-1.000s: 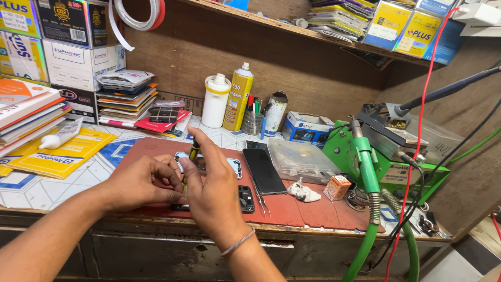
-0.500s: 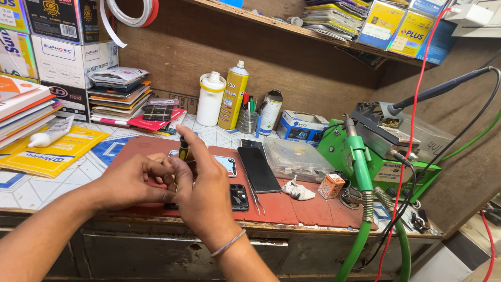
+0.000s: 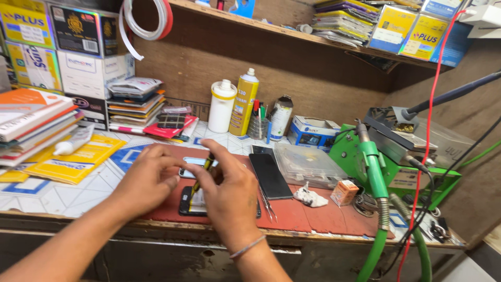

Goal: The person disassembles a light blue feature phone, removes the back cover and battery, and then applies adhesive along the edges of the phone's frame using a tube. They use a screwdriver to pry and separate components during the process.

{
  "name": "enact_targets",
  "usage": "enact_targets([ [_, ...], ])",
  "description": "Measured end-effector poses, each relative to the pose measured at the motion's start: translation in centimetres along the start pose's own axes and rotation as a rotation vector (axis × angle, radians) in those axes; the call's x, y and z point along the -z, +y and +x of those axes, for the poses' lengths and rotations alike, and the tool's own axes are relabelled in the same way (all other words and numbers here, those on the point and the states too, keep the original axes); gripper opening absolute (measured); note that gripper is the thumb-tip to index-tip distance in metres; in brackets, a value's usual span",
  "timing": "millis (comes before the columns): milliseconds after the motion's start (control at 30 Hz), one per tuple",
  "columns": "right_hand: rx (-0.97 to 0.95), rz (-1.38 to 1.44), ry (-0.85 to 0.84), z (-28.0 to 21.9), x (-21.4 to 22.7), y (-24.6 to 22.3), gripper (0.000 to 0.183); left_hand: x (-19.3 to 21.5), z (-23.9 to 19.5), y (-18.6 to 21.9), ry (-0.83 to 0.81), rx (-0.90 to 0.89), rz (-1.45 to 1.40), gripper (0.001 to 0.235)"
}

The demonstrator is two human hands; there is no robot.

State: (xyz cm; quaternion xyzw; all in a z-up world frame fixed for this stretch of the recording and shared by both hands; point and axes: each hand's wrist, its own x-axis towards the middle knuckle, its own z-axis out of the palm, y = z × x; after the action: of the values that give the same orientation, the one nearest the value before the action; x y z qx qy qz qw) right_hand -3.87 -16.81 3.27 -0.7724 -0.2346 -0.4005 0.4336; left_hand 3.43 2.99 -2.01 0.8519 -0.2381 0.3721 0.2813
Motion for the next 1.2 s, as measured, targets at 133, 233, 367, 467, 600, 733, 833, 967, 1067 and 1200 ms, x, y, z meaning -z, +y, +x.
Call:
enact_targets([
  [133,-0.316,0.048,0.059,1.3,0.7,2.7,0.039,0.2,-0.2,1.7,-0.109,0.102,0.224,0.024],
  [233,-0.38,-0.067,0.212,2.5,2.9,5.5,0.031,0.4,0.1,2.7,-0.187,0.259,0.219,0.021],
  [367,-0.465,-0.324,0.214,2.8,5.1,8.1,0.027,0.8,0.6,3.3,-0.168,0.366,0.209,0.024],
  [467,-0.514,-0.451,0.116,2.3,5.4,8.8,0.022,1.1,0.6,3.6,-0.162,0.41,0.224,0.031],
  [600,-0.612,-0.565,-0.056,2.1,4.8,9.0,0.022,1.8,0.8,3.8,-0.304,0.48,0.281,0.042],
  [733,-0.595,-0.562,-0.188,2.1,4.6,9.5,0.022,2.2,0.8,3.9,-0.287,0.361,0.163,0.056],
  [833,-0.587,-0.517,-0.244,1.9,4.3,10.1,0.028,2.4,0.9,3.4,-0.393,0.42,0.153,0.052],
  [967,-0.579,-0.494,-0.258,1.7,4.0,11.0,0.031,2.8,0.6,2.9,-0.324,0.289,0.131,0.05],
  [1067,-0.626,-0.495,-0.268,2.1,3.8,11.4,0.032,3.8,0.5,2.3,-0.365,0.223,0.095,0.043],
  [1200,-0.67,-0.493,-0.26,2.4,3.7,11.8,0.036,4.4,0.7,1.8,-0.303,0.125,0.025,0.02],
])
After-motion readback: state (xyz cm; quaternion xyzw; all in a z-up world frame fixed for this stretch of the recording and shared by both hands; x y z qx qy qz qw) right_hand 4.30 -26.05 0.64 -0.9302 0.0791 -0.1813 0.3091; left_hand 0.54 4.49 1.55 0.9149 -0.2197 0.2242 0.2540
